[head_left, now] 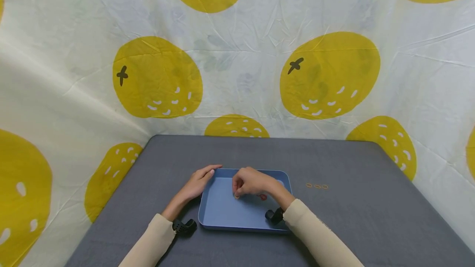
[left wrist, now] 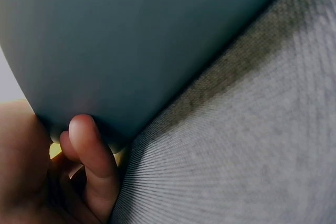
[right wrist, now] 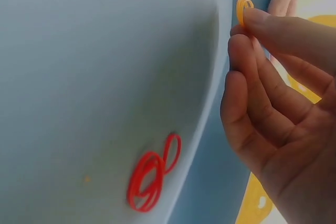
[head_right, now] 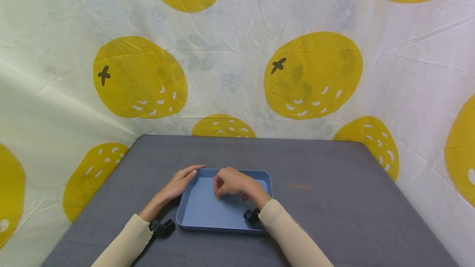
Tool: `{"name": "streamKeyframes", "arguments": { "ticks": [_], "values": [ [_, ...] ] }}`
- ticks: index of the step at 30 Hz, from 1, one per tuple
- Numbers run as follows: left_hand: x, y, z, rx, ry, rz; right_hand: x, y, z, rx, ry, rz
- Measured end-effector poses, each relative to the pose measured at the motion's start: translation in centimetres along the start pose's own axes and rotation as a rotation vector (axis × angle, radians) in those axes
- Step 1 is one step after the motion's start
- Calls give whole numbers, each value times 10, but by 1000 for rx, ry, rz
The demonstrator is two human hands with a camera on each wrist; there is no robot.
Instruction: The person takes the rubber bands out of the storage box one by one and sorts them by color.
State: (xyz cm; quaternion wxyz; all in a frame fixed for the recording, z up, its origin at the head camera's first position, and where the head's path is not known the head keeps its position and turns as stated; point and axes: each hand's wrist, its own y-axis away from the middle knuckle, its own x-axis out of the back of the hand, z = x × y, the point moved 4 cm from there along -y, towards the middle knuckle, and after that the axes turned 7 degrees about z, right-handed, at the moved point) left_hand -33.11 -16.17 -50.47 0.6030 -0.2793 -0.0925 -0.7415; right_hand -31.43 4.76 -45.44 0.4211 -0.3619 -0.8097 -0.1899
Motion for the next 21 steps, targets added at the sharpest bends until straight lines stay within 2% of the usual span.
{"name": "streamKeyframes", "arguments": {
  "ticks": [10,21],
  "values": [
    [-1,0,2,12,5,-6,17,9,-1,18,-30,11],
    [0,2,3,3,4,-17,44,30,5,33,-63,82]
  ]
}}
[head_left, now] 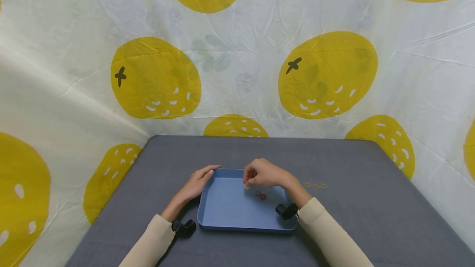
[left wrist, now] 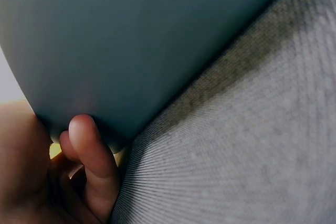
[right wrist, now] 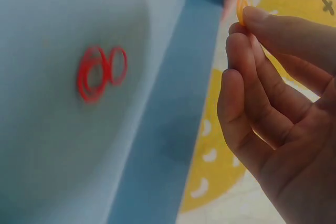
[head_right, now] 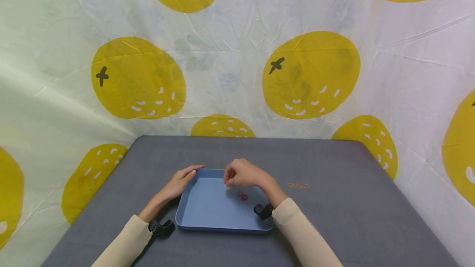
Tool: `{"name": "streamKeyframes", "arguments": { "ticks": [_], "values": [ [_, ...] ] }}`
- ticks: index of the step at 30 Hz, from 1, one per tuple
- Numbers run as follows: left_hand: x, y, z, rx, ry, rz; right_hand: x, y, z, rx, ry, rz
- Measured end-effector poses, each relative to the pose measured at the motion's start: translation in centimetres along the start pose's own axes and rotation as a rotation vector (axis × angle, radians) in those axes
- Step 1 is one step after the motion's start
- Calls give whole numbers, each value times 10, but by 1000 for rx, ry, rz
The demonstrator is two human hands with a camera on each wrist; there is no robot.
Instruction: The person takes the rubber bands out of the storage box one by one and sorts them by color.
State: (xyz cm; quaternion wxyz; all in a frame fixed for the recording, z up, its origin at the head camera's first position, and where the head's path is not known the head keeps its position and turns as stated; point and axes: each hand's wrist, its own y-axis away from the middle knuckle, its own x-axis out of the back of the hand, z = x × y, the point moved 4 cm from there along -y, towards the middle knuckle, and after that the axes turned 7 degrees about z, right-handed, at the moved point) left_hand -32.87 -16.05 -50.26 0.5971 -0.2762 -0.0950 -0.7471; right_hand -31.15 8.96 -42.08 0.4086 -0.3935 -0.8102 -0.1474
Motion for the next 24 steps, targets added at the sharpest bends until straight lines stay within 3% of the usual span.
{"name": "streamKeyframes", "arguments": {
  "ticks": [7,24],
  "values": [
    [1,1,-2,-7,-1,-2,21,12,2,7,-8,29],
    [-1,0,-4,-3,-7,3,63,55,30,-73,-6,135]
  ]
}}
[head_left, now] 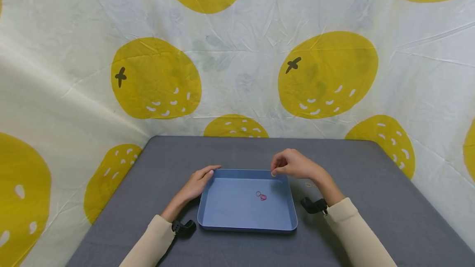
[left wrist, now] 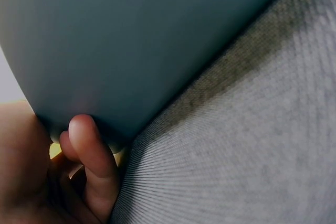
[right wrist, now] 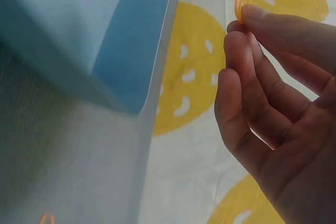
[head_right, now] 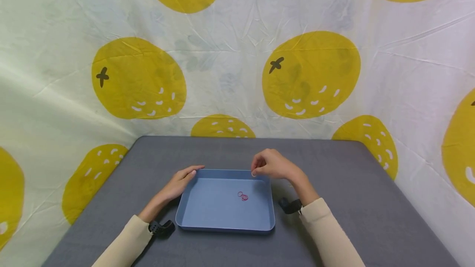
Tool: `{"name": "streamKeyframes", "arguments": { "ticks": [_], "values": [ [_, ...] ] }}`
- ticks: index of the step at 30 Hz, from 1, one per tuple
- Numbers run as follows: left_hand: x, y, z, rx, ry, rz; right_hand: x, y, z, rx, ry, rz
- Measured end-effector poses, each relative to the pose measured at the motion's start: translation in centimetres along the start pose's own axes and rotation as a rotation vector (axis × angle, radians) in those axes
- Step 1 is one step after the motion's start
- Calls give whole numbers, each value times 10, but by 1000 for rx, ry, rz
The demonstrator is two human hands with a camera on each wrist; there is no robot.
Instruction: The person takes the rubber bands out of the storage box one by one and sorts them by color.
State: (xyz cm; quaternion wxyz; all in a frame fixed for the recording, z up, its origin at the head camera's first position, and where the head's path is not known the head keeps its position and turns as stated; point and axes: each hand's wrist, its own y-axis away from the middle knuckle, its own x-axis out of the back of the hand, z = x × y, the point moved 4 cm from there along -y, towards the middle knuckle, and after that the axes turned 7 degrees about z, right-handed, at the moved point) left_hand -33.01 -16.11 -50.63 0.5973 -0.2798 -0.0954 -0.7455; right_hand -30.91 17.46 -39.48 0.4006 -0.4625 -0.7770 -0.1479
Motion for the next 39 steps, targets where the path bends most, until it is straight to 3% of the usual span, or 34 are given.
{"name": "streamKeyframes", "arguments": {
  "ticks": [9,17,31,39],
  "values": [
    [0,-1,-3,-19,8,6,19,19,26,-48,13,27],
    [1,-1,-2,10,-8,-4,36,40,49,-98,17,71],
    [1,-2,-4,2,-6,-5,44,73,81,-108,28,112],
    [2,-2,-3,11,-13,-1,50,83,88,-133,-23,117]
  ]
}}
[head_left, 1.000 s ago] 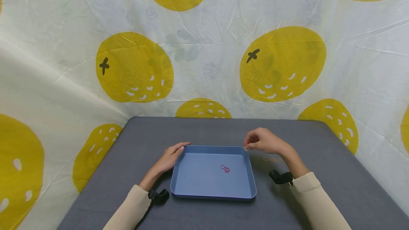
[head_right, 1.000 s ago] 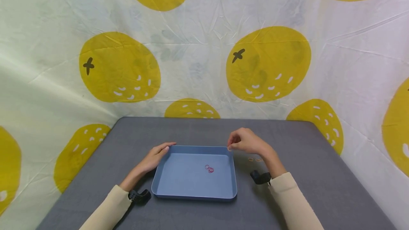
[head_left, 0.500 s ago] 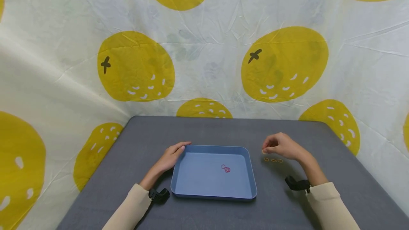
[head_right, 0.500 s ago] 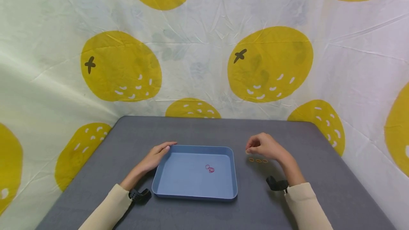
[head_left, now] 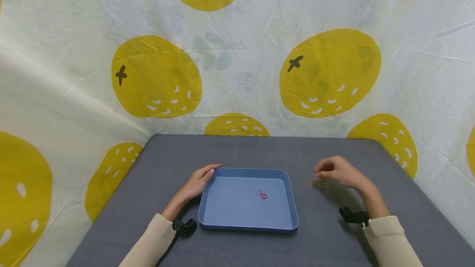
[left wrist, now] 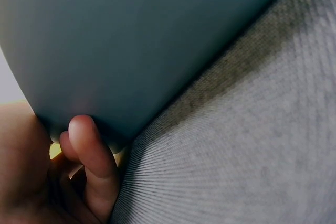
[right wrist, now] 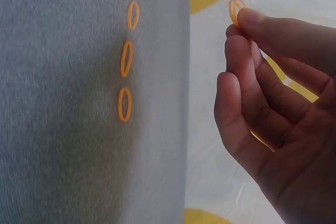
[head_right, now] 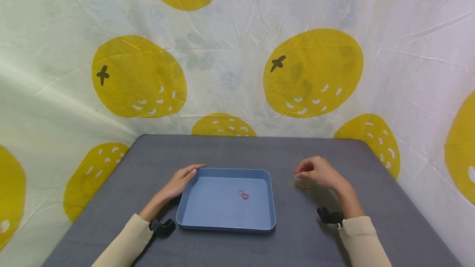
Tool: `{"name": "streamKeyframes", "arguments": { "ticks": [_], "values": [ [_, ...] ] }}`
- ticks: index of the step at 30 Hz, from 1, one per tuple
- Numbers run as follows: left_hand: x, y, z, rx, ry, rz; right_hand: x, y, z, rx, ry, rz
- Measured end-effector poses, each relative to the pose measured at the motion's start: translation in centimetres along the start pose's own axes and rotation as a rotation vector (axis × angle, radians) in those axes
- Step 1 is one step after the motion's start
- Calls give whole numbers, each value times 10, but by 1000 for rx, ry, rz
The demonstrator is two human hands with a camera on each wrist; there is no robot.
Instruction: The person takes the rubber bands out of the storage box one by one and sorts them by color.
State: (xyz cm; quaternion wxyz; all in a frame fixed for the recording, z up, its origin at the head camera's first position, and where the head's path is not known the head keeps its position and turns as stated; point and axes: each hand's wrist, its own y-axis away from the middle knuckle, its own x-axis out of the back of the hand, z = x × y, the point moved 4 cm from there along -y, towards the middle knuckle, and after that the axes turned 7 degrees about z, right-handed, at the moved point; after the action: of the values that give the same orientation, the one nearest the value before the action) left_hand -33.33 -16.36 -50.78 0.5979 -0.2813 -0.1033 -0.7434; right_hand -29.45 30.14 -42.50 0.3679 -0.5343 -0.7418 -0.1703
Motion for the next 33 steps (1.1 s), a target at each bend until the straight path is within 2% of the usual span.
{"name": "streamKeyframes", "arguments": {
  "ticks": [9,16,20,26,33],
  "values": [
    [1,1,1,6,-8,-6,8,7,19,-84,53,34],
    [1,1,0,11,-8,0,11,11,35,-99,54,40],
    [0,1,1,-8,-9,0,11,13,41,-101,27,34],
    [0,1,2,-26,-12,-7,13,16,46,-106,10,31],
    [0,1,1,-9,1,-13,15,18,51,-124,25,31]
  ]
}}
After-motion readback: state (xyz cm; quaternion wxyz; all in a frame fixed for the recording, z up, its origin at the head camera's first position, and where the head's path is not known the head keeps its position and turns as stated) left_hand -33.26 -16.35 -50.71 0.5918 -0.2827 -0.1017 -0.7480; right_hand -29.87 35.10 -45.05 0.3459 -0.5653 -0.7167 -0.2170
